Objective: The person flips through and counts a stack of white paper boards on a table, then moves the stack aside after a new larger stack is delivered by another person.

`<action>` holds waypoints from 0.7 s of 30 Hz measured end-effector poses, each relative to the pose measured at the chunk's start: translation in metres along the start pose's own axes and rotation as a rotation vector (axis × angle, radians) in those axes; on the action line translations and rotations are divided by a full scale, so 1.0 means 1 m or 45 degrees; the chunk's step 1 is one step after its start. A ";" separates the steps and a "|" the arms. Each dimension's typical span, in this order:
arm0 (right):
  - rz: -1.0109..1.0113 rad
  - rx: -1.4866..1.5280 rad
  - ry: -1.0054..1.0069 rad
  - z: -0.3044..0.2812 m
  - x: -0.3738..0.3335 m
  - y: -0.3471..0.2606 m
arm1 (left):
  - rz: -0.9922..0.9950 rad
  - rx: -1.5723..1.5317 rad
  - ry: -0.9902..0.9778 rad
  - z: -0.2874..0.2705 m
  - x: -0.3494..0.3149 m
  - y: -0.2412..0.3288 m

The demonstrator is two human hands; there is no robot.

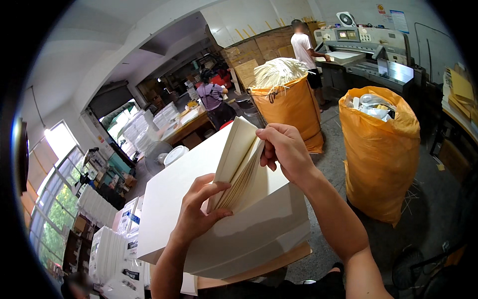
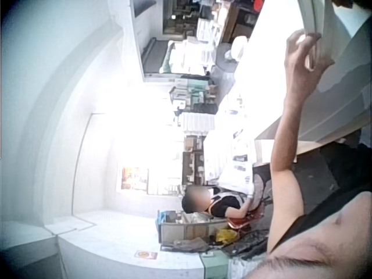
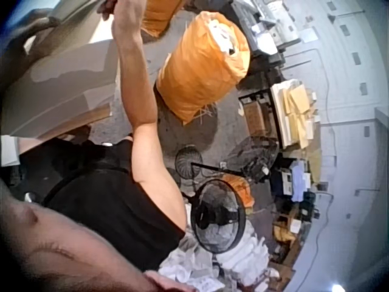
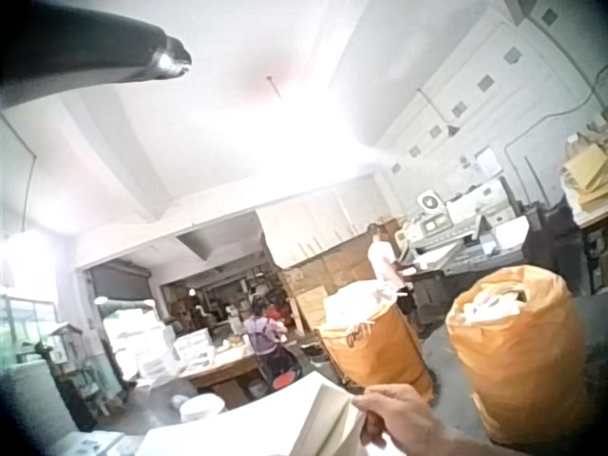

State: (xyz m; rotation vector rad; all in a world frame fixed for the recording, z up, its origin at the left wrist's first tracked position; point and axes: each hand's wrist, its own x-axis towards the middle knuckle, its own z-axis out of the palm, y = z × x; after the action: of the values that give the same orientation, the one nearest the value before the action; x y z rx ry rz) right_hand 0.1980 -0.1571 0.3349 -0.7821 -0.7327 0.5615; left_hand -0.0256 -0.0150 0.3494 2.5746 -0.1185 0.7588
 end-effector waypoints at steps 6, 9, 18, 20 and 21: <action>0.015 -0.047 -0.037 -0.006 -0.002 0.002 | -0.054 -0.051 0.014 -0.002 -0.003 -0.009; -0.053 0.008 -0.020 -0.006 -0.006 0.004 | -0.074 -0.117 0.011 -0.001 -0.003 -0.014; -1.027 -1.624 -0.048 0.002 -0.056 0.010 | -0.083 -0.140 0.076 -0.003 -0.004 -0.019; -0.886 -1.613 -0.378 0.010 -0.068 0.019 | 0.013 0.030 -0.004 0.003 -0.001 -0.018; -0.791 -1.700 -0.596 0.004 -0.069 0.019 | 0.087 0.171 -0.080 0.005 -0.001 -0.011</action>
State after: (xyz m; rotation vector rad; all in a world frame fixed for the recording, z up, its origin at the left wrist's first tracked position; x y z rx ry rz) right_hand 0.1484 -0.1914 0.2960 -1.5583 -1.7533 -0.4417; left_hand -0.0218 -0.0073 0.3410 2.7356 -0.1812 0.7333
